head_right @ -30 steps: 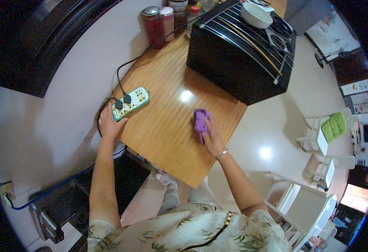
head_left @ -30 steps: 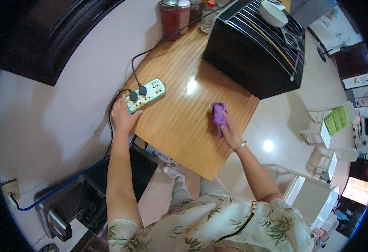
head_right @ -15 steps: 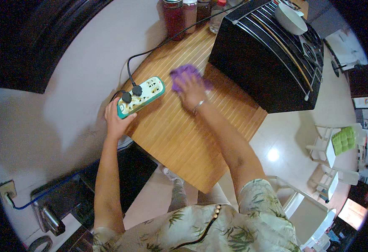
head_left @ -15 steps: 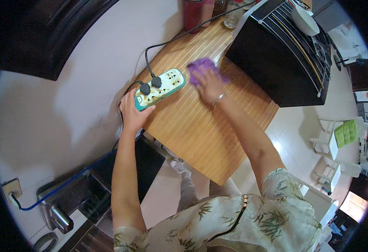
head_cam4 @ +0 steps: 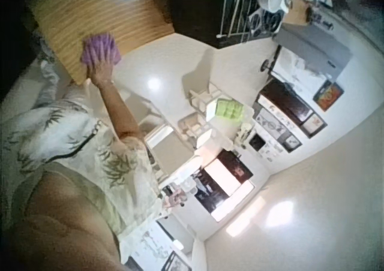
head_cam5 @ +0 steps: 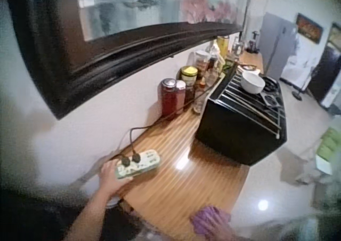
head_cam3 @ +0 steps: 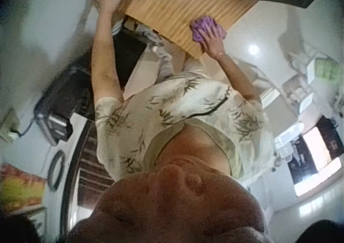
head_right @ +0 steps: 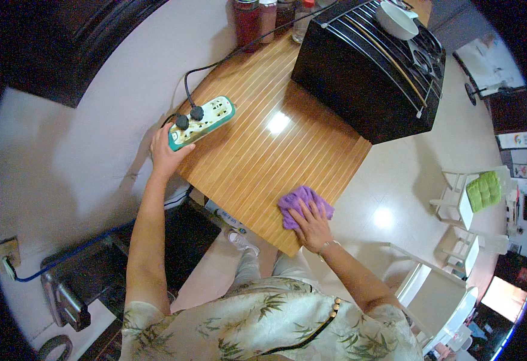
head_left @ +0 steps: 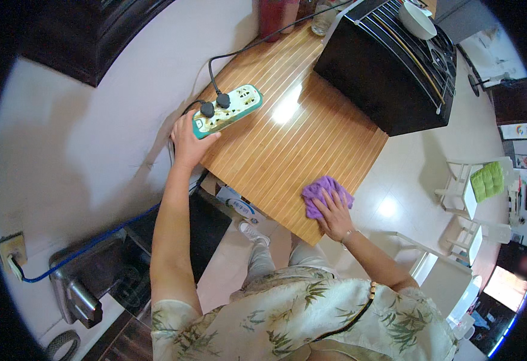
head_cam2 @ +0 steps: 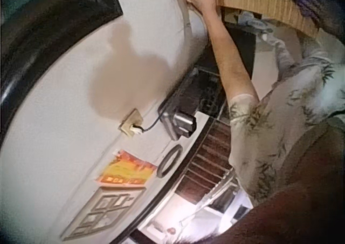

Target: The person wipes a wooden table surface with a purple cloth, moving various items like a kettle, jars, and a dish rack to clean underneath them. The person systematically wipes the table, lifts objects to clean the area beneath, and then places them back down.

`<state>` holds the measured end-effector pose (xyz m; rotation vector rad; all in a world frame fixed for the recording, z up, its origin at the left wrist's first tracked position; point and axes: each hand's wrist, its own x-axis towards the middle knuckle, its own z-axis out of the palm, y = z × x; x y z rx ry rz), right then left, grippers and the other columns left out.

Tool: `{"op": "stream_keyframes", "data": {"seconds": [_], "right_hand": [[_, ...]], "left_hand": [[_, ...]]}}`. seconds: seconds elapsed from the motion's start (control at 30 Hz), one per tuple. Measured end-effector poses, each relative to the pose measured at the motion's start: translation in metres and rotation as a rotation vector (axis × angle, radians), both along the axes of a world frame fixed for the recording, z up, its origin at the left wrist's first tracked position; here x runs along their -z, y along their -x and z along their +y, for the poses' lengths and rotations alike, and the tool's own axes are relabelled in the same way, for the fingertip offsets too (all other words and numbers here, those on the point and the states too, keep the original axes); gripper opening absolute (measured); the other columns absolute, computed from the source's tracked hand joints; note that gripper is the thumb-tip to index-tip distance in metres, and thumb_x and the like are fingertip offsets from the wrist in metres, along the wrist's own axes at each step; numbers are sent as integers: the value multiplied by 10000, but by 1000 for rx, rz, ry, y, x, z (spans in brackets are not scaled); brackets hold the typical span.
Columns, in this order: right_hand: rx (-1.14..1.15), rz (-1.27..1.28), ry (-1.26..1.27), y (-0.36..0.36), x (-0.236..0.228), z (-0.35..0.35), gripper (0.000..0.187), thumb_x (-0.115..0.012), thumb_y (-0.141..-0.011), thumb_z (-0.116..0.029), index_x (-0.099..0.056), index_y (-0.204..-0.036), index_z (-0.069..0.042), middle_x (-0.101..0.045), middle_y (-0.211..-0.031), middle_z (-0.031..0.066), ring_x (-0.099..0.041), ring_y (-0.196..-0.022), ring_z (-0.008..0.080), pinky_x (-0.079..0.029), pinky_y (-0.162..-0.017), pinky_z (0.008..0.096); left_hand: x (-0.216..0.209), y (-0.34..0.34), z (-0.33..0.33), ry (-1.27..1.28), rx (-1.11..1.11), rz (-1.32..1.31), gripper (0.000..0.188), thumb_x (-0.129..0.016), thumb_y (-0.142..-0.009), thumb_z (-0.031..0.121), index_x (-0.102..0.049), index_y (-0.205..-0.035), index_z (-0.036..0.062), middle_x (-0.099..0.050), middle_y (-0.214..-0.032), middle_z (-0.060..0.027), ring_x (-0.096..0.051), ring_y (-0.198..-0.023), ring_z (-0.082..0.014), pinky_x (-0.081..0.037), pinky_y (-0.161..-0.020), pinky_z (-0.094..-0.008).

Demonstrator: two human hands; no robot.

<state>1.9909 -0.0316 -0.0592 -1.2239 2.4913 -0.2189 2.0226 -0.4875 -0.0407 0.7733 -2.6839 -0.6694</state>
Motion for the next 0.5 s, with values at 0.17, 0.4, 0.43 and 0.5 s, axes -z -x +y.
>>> {"op": "stream_keyframes", "data": {"seconds": [0.17,0.4,0.43,0.5], "right_hand": [[-128,96,244,75,26,-142,548,-532,-911,-339,-409,-1429,-207,-361,-1493,112,-324,-1361,348,-158,-1141,543],[-111,4,-211,93,25,-285,498,-482,-928,-298,-434,-1414,-204,-335,-1519,76,-284,-1399,318,-153,-1145,550],[-187,53,15,63,43,-278,487,-473,-928,-278,-443,-1409,-204,-347,-1512,75,-287,-1398,315,-164,-1144,542],[-300,9,272,1,50,-244,476,-470,-925,-239,-458,-1400,-203,-369,-1498,77,-297,-1394,311,-183,-1142,528]], "left_hand": [[-2,0,5,29,-9,-3,859,-826,-628,416,-453,-1317,62,-499,-1279,-159,-416,-1231,-345,-307,-1040,-481],[-4,-3,-2,95,8,-27,888,-831,-621,416,-432,-1328,56,-504,-1270,-164,-419,-1224,-351,-306,-1030,-486],[-7,0,-1,95,22,-43,883,-829,-623,419,-433,-1325,58,-506,-1269,-154,-420,-1222,-350,-310,-1025,-487],[-8,3,-1,127,18,-42,883,-828,-624,421,-430,-1326,60,-505,-1269,-148,-417,-1225,-348,-309,-1025,-491]]}}
